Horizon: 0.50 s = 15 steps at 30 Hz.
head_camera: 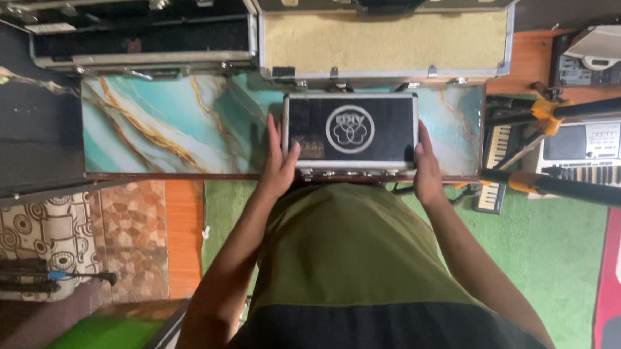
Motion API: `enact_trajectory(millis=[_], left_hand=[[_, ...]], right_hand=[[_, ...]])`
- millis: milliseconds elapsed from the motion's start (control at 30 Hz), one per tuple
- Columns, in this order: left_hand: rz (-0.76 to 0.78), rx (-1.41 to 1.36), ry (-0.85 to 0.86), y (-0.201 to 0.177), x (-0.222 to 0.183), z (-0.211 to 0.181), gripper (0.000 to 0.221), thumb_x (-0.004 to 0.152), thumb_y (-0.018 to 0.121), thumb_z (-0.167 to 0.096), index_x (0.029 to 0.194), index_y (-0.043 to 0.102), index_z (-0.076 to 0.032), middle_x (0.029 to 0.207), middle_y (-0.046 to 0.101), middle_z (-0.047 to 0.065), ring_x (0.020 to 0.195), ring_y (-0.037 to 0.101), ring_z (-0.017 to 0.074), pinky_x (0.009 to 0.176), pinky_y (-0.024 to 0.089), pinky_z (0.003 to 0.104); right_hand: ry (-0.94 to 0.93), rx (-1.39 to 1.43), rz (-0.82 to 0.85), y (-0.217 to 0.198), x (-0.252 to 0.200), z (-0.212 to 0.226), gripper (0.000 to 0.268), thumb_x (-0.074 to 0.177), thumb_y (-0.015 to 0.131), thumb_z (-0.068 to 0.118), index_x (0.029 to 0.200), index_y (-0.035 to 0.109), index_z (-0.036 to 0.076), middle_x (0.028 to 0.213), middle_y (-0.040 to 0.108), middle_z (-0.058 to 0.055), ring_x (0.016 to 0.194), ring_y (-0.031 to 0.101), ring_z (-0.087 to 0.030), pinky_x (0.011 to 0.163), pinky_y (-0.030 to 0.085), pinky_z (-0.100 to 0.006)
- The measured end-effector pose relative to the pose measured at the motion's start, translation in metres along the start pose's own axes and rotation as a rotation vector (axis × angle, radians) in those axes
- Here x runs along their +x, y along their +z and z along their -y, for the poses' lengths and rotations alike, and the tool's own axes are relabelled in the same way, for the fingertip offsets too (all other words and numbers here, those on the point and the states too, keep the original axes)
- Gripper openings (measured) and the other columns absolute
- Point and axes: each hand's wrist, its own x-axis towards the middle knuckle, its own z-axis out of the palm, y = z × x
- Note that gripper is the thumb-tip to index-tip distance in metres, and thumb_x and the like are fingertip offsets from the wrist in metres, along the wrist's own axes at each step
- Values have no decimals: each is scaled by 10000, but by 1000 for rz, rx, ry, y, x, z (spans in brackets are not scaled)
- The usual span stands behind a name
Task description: The person packs microphones into a foam-lined case, closes it, then rearranges several other equipment cases and a smaller metal case on a workbench and the floor.
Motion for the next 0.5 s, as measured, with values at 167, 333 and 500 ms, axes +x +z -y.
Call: enact_trajectory(millis=[167,333,500], left_hand=[[-78,-155,-67,-8,24,-21,914,1032,157,-719,1685,86,-83,1693,300,251,1559,343,330,1290,215,408],[-237,-294,-414,-19,51,-36,997,873,22,-802,1622,299,-204,1478,533,237,1323,606,336,1159,416,423],[-265,-322,-296,-27,65,-28,700,997,415,-486,1543,443,-50,1295,654,273,1119,644,289,1002,487,382]], right_hand=[[66,243,43,-15,9,23,801,1091,229,588,1617,227,-16,1682,299,-232,1574,275,-327,1280,180,-412],[151,382,-38,-32,24,12,760,1069,223,564,1579,351,14,1555,466,-236,1489,408,-334,1237,265,-429],[81,516,-134,-43,53,-21,548,1086,440,295,1517,456,-43,1525,524,-208,1433,492,-326,1221,395,-439]])
